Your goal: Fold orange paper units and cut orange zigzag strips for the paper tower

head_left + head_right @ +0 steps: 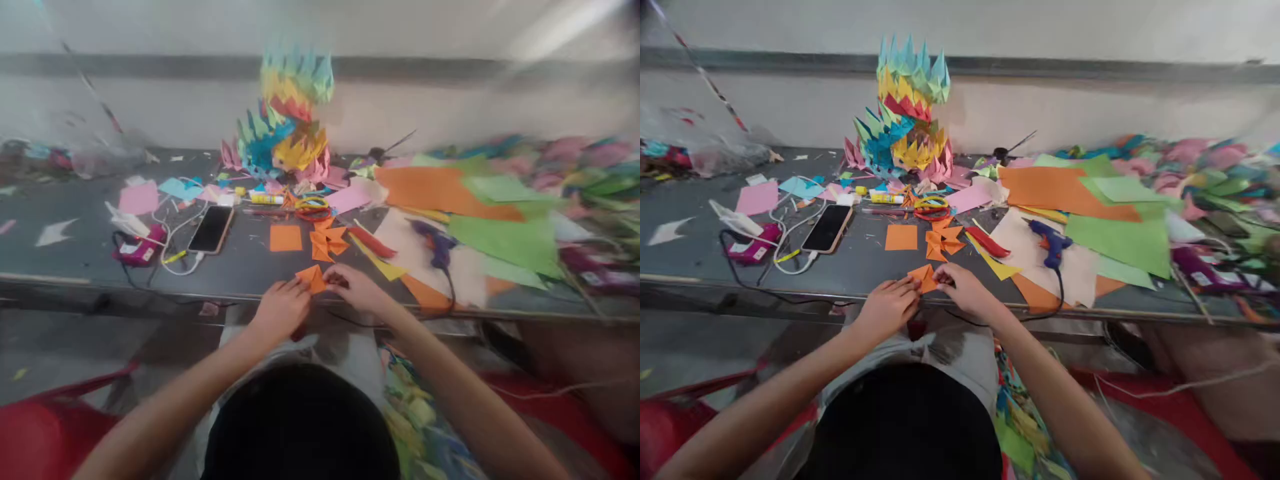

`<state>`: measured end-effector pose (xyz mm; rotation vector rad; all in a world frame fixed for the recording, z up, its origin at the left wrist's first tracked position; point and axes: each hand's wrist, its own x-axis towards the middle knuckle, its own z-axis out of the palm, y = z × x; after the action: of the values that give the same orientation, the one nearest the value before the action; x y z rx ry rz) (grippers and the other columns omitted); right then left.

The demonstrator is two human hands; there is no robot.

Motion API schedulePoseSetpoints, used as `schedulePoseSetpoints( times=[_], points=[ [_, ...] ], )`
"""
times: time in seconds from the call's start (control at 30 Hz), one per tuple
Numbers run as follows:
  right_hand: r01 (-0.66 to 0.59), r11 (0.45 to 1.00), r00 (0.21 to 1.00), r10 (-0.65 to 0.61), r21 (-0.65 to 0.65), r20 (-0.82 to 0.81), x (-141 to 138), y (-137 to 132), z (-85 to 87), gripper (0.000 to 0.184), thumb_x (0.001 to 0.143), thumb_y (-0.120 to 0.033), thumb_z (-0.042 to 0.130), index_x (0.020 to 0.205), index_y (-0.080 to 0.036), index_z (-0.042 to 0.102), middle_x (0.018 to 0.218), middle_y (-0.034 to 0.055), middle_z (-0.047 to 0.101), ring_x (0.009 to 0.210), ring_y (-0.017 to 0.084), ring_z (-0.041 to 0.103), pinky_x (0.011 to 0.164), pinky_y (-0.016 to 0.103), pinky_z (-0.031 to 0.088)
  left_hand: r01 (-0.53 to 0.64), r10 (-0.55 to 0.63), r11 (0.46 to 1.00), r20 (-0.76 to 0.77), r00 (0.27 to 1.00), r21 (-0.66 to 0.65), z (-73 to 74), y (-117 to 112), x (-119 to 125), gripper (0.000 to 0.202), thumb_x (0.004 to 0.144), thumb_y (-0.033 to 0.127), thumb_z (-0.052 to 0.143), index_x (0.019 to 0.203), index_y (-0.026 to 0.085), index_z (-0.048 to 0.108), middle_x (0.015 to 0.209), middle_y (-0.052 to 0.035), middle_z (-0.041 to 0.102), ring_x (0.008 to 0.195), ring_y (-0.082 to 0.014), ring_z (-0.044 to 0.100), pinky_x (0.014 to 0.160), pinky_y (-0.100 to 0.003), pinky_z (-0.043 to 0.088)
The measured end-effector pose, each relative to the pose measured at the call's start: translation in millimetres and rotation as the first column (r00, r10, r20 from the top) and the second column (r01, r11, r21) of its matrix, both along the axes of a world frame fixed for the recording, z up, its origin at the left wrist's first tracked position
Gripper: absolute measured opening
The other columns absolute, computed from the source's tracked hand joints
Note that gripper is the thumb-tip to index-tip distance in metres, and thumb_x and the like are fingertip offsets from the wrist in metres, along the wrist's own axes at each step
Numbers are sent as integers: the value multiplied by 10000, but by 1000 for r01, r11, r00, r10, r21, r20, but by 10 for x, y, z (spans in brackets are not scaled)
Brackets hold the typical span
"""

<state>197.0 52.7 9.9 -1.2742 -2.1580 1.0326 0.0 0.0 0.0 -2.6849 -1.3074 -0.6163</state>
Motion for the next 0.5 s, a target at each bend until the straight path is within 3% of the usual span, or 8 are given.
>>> schedulePoseSetpoints(
  times=[0.27,0.37,0.5],
  points=[
    [-52,998,995,55,38,-82,114,3,2,168,797,-161,482,933,-182,580,940,57,626,850,159,599,774,309,482,29,-24,994,50,998,-104,31,38,-63,158,865,171,474,890,181,630,1098,-35,659,1070,-175,575,793,-304,421],
    [-78,982,994,90,172,-63,107,22,-2,189,844,-176,448,934,-186,615,948,64,627,879,161,590,791,308,474,79,-63,980,93,994,-185,64,108,-106,194,891,174,426,944,188,612,1126,-34,645,1089,-160,563,822,-306,418],
    [-197,920,980,190,338,56,40,61,-71,198,851,-168,469,890,-182,663,969,81,616,910,174,574,825,322,456,103,-69,960,138,988,-259,88,218,-118,188,893,203,428,975,180,595,1106,-61,647,1091,-179,559,872,-327,417]
  ],
)
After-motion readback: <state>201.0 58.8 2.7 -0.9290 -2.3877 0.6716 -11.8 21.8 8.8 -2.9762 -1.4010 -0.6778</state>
